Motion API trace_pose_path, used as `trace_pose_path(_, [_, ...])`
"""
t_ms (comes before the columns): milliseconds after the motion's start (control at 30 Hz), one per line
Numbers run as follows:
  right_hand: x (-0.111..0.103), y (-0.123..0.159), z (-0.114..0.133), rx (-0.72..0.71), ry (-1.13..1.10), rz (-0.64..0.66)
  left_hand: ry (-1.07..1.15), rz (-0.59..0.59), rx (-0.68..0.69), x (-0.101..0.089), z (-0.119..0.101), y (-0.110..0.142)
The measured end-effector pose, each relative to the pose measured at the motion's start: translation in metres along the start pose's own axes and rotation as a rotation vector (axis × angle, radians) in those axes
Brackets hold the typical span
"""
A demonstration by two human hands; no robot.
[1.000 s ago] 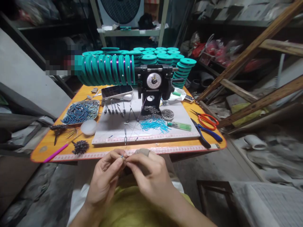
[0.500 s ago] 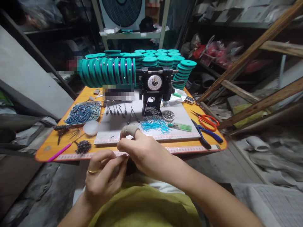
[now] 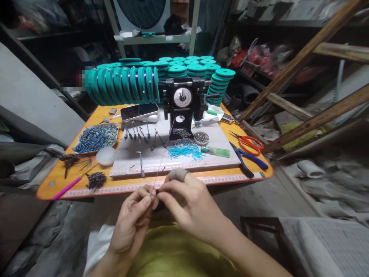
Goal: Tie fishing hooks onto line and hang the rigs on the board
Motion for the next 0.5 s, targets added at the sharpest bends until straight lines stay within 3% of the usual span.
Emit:
trace_pose_path(100, [0.017,0.014,0.001,0.198,-0.201,0.175,0.155,-0.05,-0.072,0.004,0.009,0.001])
trace_pose_path(200, [0.03,0.024,0.004,0.288,-0.275,0.105,0.182,-0.069,-0.12,0.002,0.012,0.001])
trace_pose_path(267, [0.032,0.029,0.004,0.205,-0.249,-0.008,0.186,-0.062,-0.184,0.001,0.011,0.001])
trace_pose_path(400, [0.022,0.037,-0.003,-0.147,-0.026,-0.208,0.226,0.047,-0.327,0.006,0.006,-0.001])
trace_pose_path(500, [0.009,0.04,-0.011,-0.291,0.187,-0.261,0.269,0.101,-0.422,0.013,0.003,-0.001])
Point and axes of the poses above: each hand's wrist, its own y-axis away from the middle knuckle, its own x-axis out of the palm, z = x × y, the point moved 1 cm from there along -y, towards the middle knuckle, and after that the axes turned 13 degrees about y, right-handed, at the moved point
